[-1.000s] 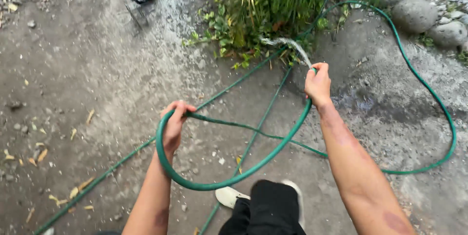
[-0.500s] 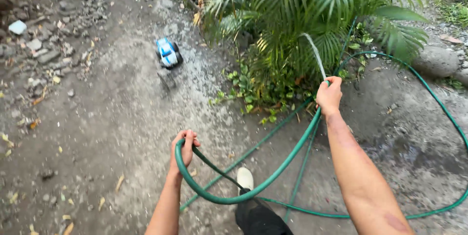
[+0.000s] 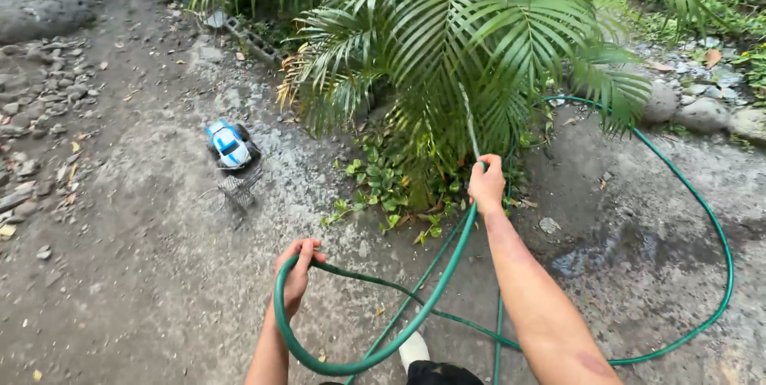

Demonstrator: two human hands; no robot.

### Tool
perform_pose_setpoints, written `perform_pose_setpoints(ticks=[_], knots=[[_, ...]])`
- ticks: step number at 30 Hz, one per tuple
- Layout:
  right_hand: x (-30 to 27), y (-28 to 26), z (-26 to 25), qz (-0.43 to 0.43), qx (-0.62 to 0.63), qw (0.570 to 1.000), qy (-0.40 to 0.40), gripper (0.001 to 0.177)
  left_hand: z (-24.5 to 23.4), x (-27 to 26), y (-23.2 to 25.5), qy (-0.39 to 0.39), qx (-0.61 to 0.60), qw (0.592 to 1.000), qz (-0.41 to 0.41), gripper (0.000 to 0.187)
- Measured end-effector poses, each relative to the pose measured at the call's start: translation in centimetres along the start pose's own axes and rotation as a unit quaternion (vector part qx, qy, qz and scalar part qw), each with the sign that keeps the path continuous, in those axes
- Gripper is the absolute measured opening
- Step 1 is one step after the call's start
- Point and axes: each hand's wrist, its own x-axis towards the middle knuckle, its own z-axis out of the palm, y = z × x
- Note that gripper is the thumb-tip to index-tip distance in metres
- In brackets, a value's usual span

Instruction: Watering various potted and ground plants in a garden using a hose.

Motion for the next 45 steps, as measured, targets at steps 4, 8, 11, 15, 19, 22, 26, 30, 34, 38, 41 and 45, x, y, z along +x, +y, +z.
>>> perform_pose_setpoints(ticks=[4, 8, 11, 15, 19, 22, 26, 30, 34, 38, 41, 45], knots=[[-1.5, -1.0, 2.8, 0.017, 0.015, 1.000, 0.000, 0.015, -2.8, 2.6, -0.4, -0.034, -0.034, 0.998, -0.030, 0.030], [-1.8, -2.2, 7.2, 0.032, 0.072, 0.997, 0.024, 0.017, -7.7, 5.8, -2.4, -0.062, -0.044, 0.995, -0.059, 0.031], [-2.9, -4.5, 11.8, 0.030, 0.073, 0.996, 0.050, 0.019, -13.0, 9.2, -2.5, -0.082, -0.032, 0.992, -0.089, 0.032], [-4.1, -6.3, 16.6, 0.003, 0.057, 0.996, 0.074, 0.021, -19.0, 13.2, -3.5, -0.114, -0.087, 0.981, -0.128, 0.037], [-6.7, -7.7, 21.3, 0.027, 0.035, 0.993, 0.106, 0.020, -23.1, 16.6, -2.2, -0.139, -0.058, 0.981, -0.121, 0.037], [-9.2, -8.8, 24.2, 0.007, -0.004, 0.993, 0.114, 0.021, -24.6, 19.8, -2.1, -0.171, -0.044, 0.978, -0.115, 0.036], [-11.3, -9.2, 25.8, -0.008, -0.015, 0.989, 0.146, 0.018, -25.2, 22.9, -2.7, -0.211, -0.018, 0.970, -0.121, 0.035], [-13.1, -10.6, 25.7, 0.007, -0.022, 0.982, 0.185, 0.018, -25.1, 24.7, -3.8, -0.220, 0.001, 0.968, -0.119, 0.033], [-14.1, -10.1, 25.9, 0.002, -0.033, 0.985, 0.169, 0.015, -24.2, 25.7, -3.8, -0.238, -0.004, 0.962, -0.134, 0.033], [-14.9, -10.4, 25.7, -0.002, -0.029, 0.987, 0.160, 0.015, -23.1, 25.9, -2.8, -0.270, 0.025, 0.957, -0.103, 0.035], [-15.0, -10.4, 24.9, -0.017, -0.034, 0.987, 0.154, 0.016, -21.8, 25.9, -1.3, -0.275, 0.051, 0.956, -0.084, 0.036], [-15.6, -11.0, 23.3, -0.029, -0.050, 0.990, 0.132, 0.016, -20.1, 24.7, 0.3, -0.269, 0.025, 0.960, -0.078, 0.035]])
